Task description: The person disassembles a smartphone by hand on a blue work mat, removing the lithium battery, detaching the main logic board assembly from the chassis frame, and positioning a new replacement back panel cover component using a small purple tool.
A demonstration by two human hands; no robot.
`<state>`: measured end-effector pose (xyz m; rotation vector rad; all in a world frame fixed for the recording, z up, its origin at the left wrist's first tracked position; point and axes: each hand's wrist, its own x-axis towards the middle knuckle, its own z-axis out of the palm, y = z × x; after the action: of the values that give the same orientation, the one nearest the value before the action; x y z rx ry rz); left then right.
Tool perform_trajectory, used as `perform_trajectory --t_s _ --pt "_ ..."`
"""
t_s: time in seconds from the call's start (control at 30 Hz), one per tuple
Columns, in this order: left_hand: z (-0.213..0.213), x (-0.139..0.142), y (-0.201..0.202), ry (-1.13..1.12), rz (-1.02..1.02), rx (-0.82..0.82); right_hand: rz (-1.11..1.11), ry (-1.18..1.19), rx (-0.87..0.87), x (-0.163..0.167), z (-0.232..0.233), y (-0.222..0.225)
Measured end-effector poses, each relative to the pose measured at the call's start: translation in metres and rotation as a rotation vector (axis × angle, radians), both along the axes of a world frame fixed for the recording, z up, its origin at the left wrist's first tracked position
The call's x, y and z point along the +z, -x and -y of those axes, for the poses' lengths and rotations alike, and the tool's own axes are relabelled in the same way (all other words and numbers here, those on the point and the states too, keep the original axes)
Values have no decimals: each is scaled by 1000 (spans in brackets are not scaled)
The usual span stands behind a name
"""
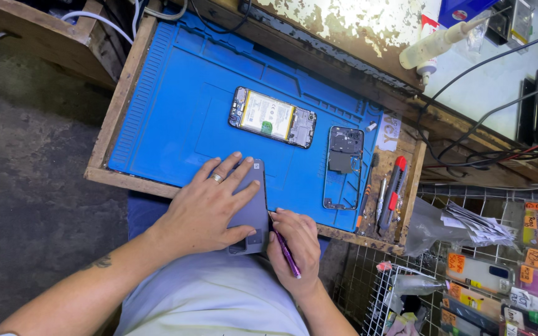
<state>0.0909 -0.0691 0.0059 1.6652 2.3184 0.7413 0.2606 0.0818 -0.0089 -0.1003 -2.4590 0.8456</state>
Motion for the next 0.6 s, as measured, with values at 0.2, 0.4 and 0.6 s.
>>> perform_trajectory --t_s 0.2,0.4,0.6 --pt "0 1 2 27 -5 -6 -13 22 12 -1 -1 -1" --pt "-1 -2 1 9 -21 -6 0 -4 25 1 -1 0" --pt "0 -2 1 2 -33 -12 25 -79 30 4 1 2"
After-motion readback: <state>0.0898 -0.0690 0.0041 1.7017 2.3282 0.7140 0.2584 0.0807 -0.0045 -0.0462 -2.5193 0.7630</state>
